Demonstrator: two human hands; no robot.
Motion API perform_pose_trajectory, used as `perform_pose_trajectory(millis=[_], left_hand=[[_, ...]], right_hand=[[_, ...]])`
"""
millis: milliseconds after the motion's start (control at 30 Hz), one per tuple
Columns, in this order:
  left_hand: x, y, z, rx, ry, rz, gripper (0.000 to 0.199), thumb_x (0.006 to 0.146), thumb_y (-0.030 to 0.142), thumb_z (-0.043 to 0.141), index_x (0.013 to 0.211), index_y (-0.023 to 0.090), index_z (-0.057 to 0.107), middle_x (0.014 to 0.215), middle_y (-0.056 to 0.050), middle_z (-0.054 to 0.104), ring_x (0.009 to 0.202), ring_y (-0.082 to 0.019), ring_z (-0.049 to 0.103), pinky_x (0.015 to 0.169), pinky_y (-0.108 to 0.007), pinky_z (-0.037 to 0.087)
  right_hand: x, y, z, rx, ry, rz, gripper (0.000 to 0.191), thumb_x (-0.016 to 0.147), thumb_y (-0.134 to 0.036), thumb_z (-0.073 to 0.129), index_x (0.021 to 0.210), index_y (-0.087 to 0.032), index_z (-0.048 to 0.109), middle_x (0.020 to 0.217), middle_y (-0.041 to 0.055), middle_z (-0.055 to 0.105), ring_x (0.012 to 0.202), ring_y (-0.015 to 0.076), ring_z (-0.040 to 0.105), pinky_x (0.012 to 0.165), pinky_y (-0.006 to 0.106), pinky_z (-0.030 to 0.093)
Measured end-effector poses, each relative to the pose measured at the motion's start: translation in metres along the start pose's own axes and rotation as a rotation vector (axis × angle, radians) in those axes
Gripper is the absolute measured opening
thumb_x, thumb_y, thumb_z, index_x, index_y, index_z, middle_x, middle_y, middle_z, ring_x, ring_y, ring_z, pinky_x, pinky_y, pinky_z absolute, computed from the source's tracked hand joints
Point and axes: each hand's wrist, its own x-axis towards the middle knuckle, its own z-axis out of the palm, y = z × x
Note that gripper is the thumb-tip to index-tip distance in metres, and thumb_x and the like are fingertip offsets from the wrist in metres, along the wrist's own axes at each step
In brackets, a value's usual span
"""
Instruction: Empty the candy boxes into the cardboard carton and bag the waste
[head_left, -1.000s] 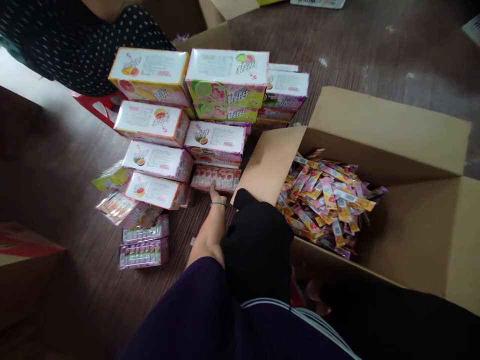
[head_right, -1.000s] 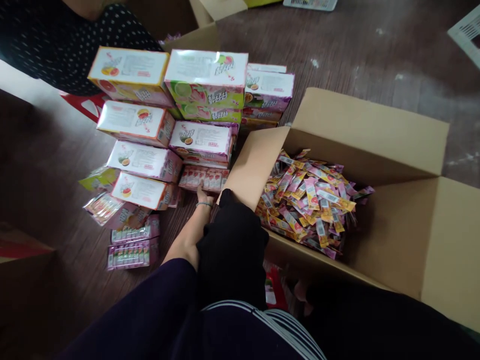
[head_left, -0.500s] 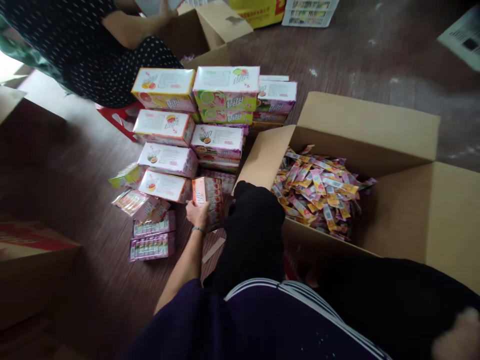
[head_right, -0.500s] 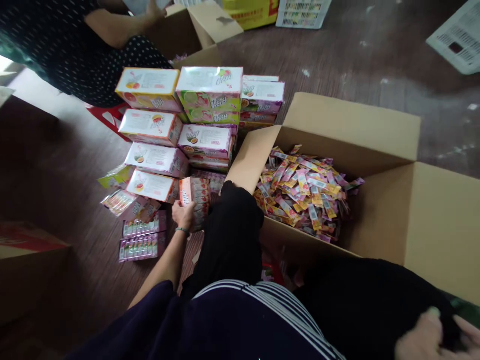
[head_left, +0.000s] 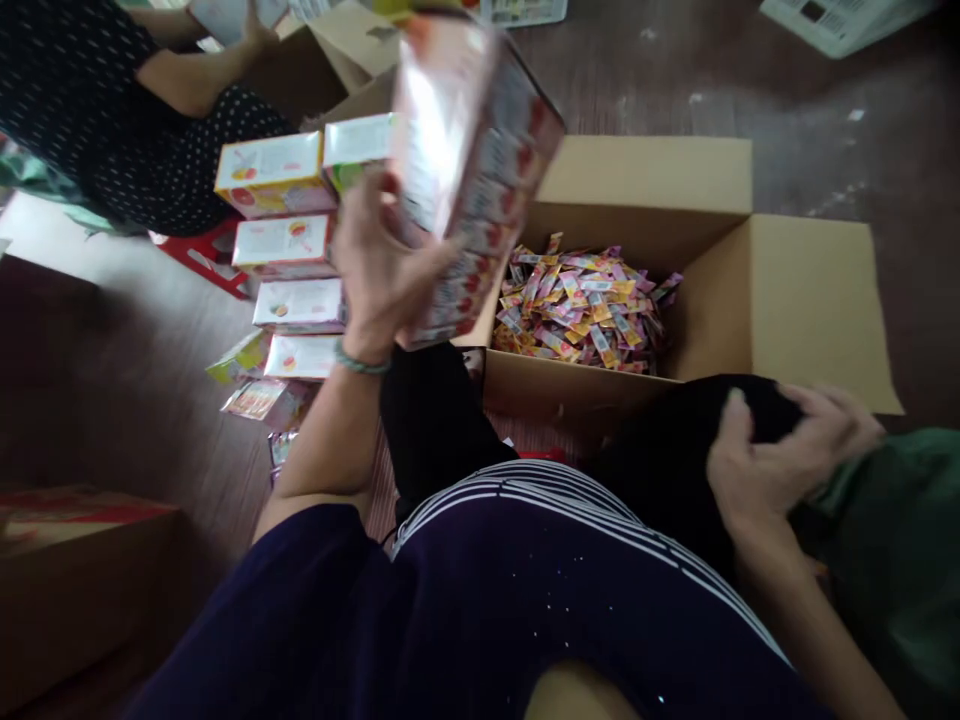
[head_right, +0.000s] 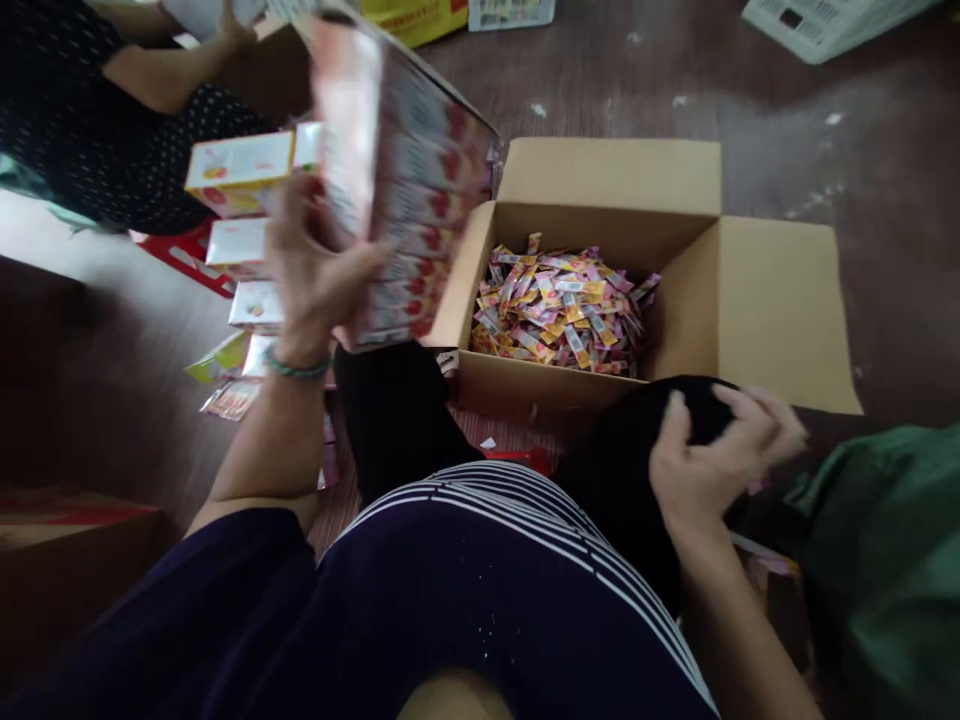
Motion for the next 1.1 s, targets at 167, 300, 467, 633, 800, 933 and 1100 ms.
perform_pose_trajectory(millis=[167, 300, 467, 633, 800, 933, 1100], left_hand=[[-0.058, 0.067, 0.108, 0.235, -0.464, 0.092, 0.053, 0.084, 0.047, 0.081, 0.120, 0.012, 0.064, 0.116, -0.016, 0.067, 0.110, -0.033, 0.065, 0.099, -0.042, 0.050], [-0.077, 0.058, 0.142, 0.326, -0.679, 0.264, 0.070, 0.081, 0.048, 0.081, 0.137, 0.011, 0.062, 0.131, -0.021, 0.064, 0.125, -0.038, 0.059, 0.106, -0.045, 0.045], [-0.046, 0.011, 0.133, 0.139, -0.882, 0.145, 0.051, 0.090, 0.052, 0.069, 0.125, 0.016, 0.075, 0.111, -0.014, 0.075, 0.103, -0.030, 0.067, 0.082, -0.033, 0.047], [-0.046, -0.018, 0.140, -0.068, -0.857, -0.156, 0.050, 0.088, 0.063, 0.064, 0.084, 0.016, 0.079, 0.068, -0.005, 0.066, 0.065, -0.018, 0.053, 0.058, -0.030, 0.030], [-0.061, -0.007, 0.141, 0.054, -0.801, -0.195, 0.042, 0.096, 0.053, 0.060, 0.084, 0.016, 0.076, 0.079, -0.008, 0.072, 0.076, -0.021, 0.063, 0.065, -0.030, 0.037], [-0.071, 0.015, 0.130, 0.226, -0.783, -0.069, 0.037, 0.103, 0.049, 0.057, 0.112, 0.018, 0.074, 0.112, -0.014, 0.077, 0.107, -0.029, 0.071, 0.086, -0.033, 0.047], [-0.085, 0.043, 0.118, 0.374, -0.876, -0.016, 0.090, 0.071, 0.063, 0.089, 0.137, 0.013, 0.054, 0.122, -0.024, 0.071, 0.116, -0.042, 0.069, 0.092, -0.041, 0.052]], right_hand=[[0.043, -0.076, 0.042, 0.312, -0.312, -0.277, 0.024, 0.103, -0.026, 0.066, 0.125, -0.019, 0.065, 0.127, 0.0146, 0.069, 0.122, 0.0313, 0.063, 0.109, 0.049, 0.050], [0.044, -0.084, 0.101, 0.326, -0.732, -0.384, 0.044, 0.093, -0.005, 0.063, 0.136, -0.015, 0.065, 0.146, 0.0157, 0.061, 0.140, 0.0322, 0.052, 0.118, 0.049, 0.044], [0.037, -0.075, 0.142, 0.329, -0.867, -0.281, 0.040, 0.092, -0.009, 0.072, 0.131, -0.013, 0.067, 0.141, 0.0183, 0.062, 0.128, 0.0336, 0.057, 0.112, 0.049, 0.047], [0.046, -0.081, 0.148, 0.389, -0.926, -0.274, 0.037, 0.089, -0.023, 0.085, 0.121, -0.014, 0.069, 0.129, 0.0155, 0.064, 0.118, 0.0332, 0.057, 0.103, 0.046, 0.048], [0.039, -0.090, 0.151, 0.428, -0.958, -0.221, 0.050, 0.085, -0.016, 0.085, 0.132, -0.019, 0.070, 0.131, 0.0143, 0.060, 0.121, 0.0345, 0.051, 0.106, 0.049, 0.043], [0.024, -0.089, 0.157, 0.364, -0.896, 0.194, 0.070, 0.074, -0.028, 0.096, 0.138, -0.021, 0.069, 0.147, 0.0188, 0.045, 0.135, 0.0433, 0.042, 0.111, 0.058, 0.041], [0.016, -0.085, 0.164, 0.510, -0.903, 0.184, 0.088, 0.070, -0.014, 0.095, 0.151, -0.022, 0.060, 0.159, 0.0193, 0.033, 0.148, 0.0422, 0.035, 0.125, 0.058, 0.032]])
